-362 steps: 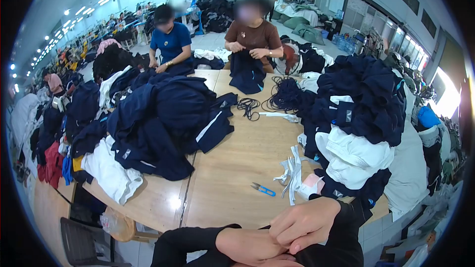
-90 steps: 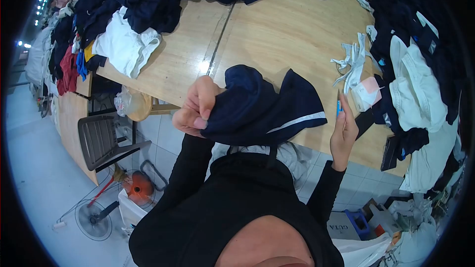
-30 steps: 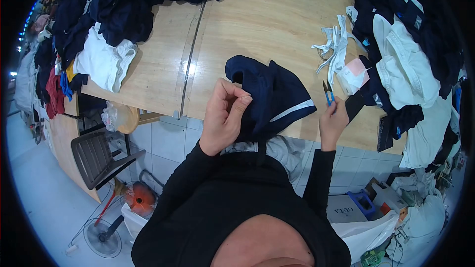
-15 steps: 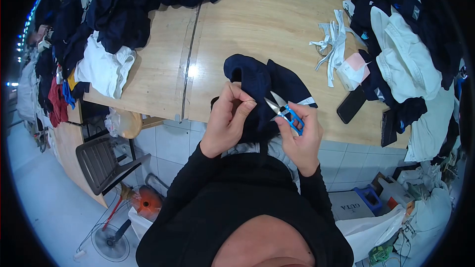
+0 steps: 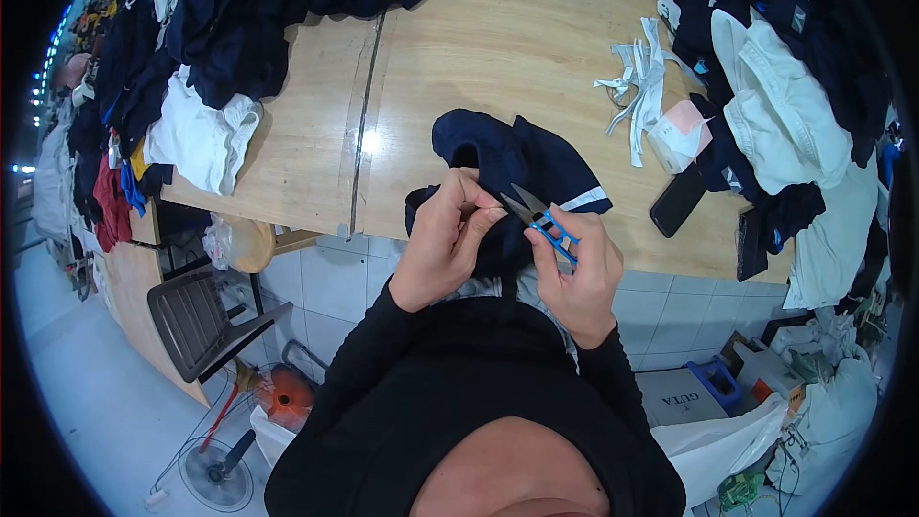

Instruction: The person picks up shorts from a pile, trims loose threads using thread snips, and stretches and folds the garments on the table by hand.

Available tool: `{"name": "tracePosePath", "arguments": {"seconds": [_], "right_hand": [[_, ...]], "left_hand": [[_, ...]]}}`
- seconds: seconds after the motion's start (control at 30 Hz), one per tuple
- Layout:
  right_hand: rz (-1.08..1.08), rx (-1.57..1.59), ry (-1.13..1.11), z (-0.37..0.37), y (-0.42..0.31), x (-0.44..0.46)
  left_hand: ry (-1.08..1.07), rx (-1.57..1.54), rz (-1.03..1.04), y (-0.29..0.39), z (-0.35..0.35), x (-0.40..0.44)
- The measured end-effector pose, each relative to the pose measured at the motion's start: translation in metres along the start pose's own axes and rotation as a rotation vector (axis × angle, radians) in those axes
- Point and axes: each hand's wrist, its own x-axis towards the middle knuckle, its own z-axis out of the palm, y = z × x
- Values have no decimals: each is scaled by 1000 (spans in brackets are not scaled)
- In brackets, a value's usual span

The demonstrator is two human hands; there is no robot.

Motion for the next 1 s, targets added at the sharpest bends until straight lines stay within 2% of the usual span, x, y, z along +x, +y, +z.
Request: {"name": "tracePosePath", "arguments": {"seconds": [0.33, 0.53, 0.7, 0.83, 0.97, 1.0], "right_hand": [[34, 28, 67, 8, 3, -6], [44, 41, 67, 12, 0, -4], [185, 72, 96, 12, -6, 0], [221, 87, 220, 8, 17, 7], [412, 151, 242, -3, 44, 26], [406, 179, 277, 0, 65, 28]], "left_hand": [[-5, 45, 76, -6, 1, 3], [-6, 49, 38, -5, -1, 1], [-29, 89, 23, 1, -1, -1], [61, 99, 52, -1, -5, 9], [256, -126, 42, -11, -5, 29], [302, -49, 76, -17, -5, 40]]}}
